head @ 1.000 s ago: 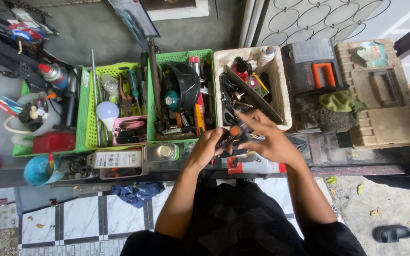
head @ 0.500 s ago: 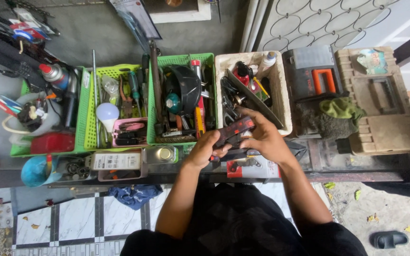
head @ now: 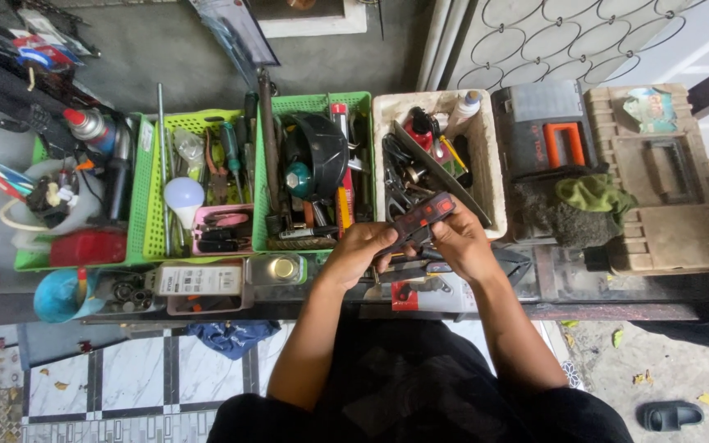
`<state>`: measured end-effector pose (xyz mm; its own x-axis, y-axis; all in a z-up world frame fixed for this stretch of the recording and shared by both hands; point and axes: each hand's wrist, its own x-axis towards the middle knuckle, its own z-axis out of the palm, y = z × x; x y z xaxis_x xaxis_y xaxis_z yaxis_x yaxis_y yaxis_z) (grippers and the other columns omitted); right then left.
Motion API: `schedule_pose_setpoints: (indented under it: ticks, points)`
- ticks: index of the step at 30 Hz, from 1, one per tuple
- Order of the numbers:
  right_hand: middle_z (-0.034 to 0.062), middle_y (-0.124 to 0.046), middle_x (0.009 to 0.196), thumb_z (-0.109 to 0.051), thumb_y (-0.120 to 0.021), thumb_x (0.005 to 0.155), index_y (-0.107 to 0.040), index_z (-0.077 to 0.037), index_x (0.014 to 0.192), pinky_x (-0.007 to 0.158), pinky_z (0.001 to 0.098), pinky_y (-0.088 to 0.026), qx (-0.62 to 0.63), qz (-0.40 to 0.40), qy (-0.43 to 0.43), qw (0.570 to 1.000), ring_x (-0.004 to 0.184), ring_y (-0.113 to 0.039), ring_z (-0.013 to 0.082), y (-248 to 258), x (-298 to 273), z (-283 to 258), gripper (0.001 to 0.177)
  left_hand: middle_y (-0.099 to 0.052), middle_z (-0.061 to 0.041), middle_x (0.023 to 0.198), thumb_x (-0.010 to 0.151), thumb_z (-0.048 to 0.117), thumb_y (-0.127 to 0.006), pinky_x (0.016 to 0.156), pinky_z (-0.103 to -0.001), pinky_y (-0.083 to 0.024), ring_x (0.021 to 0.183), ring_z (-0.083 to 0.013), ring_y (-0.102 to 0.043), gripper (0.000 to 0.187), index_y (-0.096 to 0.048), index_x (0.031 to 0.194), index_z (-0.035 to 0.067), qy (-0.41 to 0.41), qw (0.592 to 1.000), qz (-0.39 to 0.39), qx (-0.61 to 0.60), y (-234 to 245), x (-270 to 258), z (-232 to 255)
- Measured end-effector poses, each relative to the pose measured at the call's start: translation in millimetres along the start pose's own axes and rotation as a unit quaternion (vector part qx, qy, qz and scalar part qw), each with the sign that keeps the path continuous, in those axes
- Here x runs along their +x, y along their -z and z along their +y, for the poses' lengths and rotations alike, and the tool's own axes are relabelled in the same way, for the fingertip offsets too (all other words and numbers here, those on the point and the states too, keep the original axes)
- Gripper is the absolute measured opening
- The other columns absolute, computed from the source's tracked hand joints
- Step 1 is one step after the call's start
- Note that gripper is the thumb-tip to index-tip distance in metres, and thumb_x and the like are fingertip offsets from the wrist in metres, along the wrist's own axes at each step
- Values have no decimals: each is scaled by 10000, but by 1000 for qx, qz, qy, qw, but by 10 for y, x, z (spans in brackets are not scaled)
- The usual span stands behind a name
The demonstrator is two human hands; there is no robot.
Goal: Organizing various tools, hardware kits, and motorcycle parts on a workbench and hanging some items on a wire mesh wall.
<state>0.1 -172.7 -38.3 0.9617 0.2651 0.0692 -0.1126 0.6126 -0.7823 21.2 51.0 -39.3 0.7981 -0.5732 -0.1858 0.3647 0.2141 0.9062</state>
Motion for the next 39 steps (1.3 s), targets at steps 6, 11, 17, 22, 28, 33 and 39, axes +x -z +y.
schedule_pose_setpoints:
  ticks: [6,11,17,22,28,33,39]
  points:
    - [128,-689,1222,-147,-661,1027,-576,-26,1279,1011,399,-533,-44,4,26,999,1131,-656,228,66,16,32,292,-790,-175,944,871,324,-796,569,-284,-613,638,-145,-708,452,-719,1072,-74,10,997,74,19,33,67,-54]
    - [104,-679,1200,-79,-652,1031,-572,-15,1259,1025,387,-527,-119,53,19,991,1132,-637,195,242,-40,132,250,-773,-207,1015,860,256,-796,728,-311,-672,829,-208,-783,530,-642,1230,-90,8,987,147,71,-54,70,11]
    - [81,-674,1179,-49,-649,1014,-556,-31,1252,995,359,-553,-152,104,25,983,1111,-644,174,158,-56,128,257,-760,-158,1082,855,238,-821,788,-299,-674,953,-219,-795,667,-543,1400,-28,-64,946,190,255,-244,-38,28]
    - [88,-666,1237,-45,-591,1057,-544,-10,1308,1027,339,-534,-152,151,32,976,1160,-637,177,-2,-66,118,258,-796,-135,1042,826,227,-871,750,-302,-651,935,-209,-804,694,-567,1425,55,-170,891,218,360,-423,-126,140]
    - [75,-566,1362,-23,-553,1010,-379,-90,1505,979,362,-533,-50,207,58,975,1192,-617,190,-251,-85,12,530,-780,-140,1045,847,188,-854,734,-300,-643,917,-198,-805,714,-532,1473,69,-164,898,241,330,-447,-193,185]
    - [130,-605,1379,-30,-544,1046,-441,-23,1476,972,423,-567,-7,176,53,983,1173,-649,243,-285,-151,15,442,-788,-120,1081,910,93,-794,757,-264,-683,939,-178,-809,581,-558,1440,66,-199,914,214,280,-286,-228,-57]
    - [139,-637,1312,-37,-543,1060,-493,-14,1453,953,440,-584,1,176,35,984,1161,-662,251,-245,-221,64,397,-804,-114,1043,879,101,-853,760,-273,-662,911,-169,-805,415,-686,1255,47,-219,908,193,300,-197,-276,-103]
